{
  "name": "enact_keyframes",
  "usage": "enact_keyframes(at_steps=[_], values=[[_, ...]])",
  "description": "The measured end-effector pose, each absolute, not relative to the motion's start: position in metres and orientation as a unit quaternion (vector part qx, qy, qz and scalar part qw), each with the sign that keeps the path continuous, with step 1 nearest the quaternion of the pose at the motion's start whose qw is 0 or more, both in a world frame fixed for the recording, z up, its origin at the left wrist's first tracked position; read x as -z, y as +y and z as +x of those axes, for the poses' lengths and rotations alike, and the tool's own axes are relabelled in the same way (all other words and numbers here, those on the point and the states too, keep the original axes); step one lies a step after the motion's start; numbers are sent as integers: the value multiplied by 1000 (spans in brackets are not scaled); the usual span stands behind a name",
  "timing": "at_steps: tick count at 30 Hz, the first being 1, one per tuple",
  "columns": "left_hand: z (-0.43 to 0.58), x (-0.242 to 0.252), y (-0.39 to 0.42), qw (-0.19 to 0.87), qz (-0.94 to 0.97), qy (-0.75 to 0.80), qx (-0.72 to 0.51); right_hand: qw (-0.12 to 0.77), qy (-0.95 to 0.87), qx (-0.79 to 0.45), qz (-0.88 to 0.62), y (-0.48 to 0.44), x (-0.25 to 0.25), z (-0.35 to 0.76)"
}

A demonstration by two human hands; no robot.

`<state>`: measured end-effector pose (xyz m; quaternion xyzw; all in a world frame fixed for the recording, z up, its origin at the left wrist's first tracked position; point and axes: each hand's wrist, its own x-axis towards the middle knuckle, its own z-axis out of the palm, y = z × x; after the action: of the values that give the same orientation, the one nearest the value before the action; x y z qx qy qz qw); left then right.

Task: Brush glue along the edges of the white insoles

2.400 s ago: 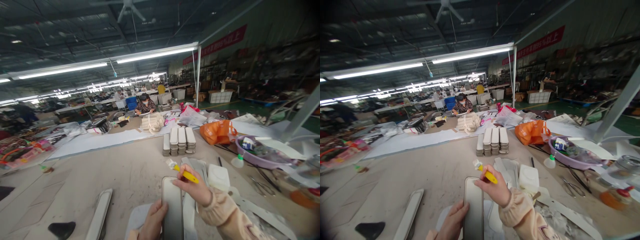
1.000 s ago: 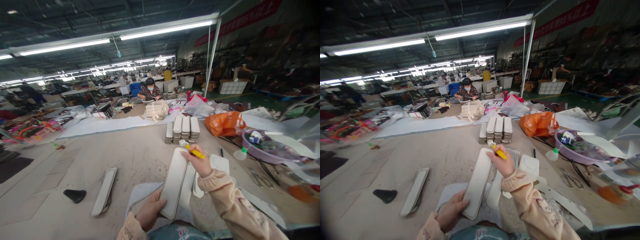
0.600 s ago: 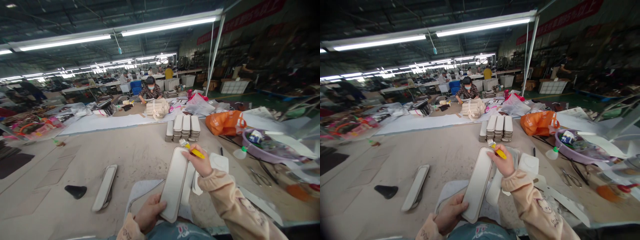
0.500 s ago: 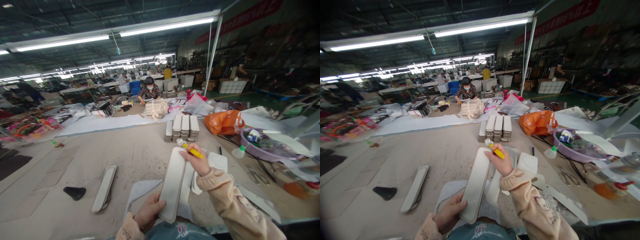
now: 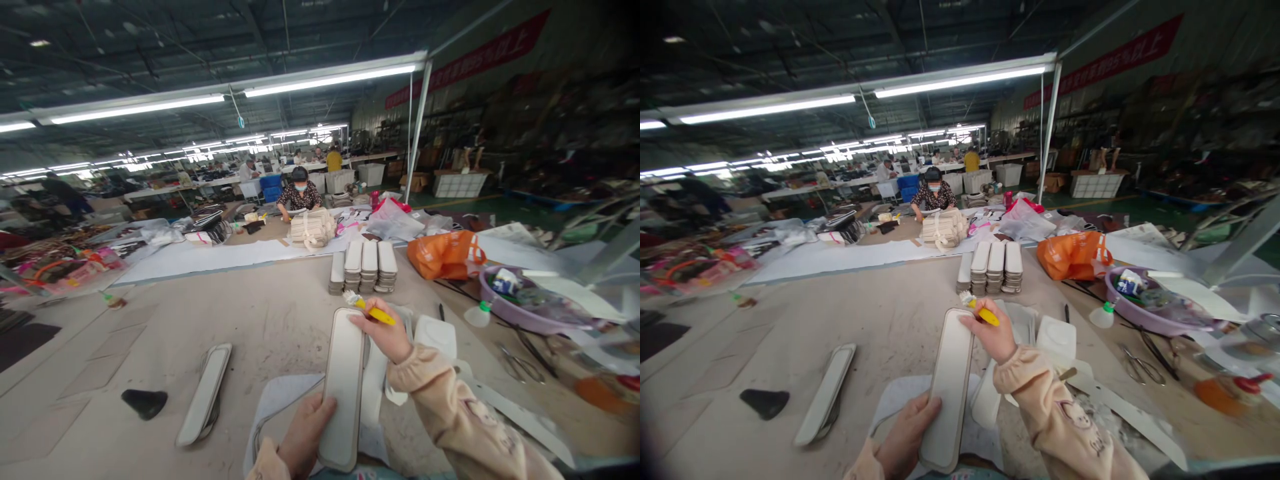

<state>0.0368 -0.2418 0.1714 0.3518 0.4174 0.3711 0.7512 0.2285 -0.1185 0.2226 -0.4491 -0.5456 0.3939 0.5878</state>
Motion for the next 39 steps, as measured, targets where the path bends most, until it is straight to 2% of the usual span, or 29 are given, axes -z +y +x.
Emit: enact_keyframes(at_steps=[7,13,23,29,39], values=[[36,-165,-245,743,341,435,-378,582,-555,-390,-449,-121,-227,224],[35,-169,-247,778,284,395,-398,581,-559,-390,-444,-120,-226,218],[33,-168,-249,775,276,390,-413,588,-556,-381,-447,-112,-208,210],[24,-157,-262,834,198,382,-345,595,-515,-402,-468,-108,-201,217],[15,-152,-268,809,235,395,-368,609,-484,-395,-489,-113,-199,218]])
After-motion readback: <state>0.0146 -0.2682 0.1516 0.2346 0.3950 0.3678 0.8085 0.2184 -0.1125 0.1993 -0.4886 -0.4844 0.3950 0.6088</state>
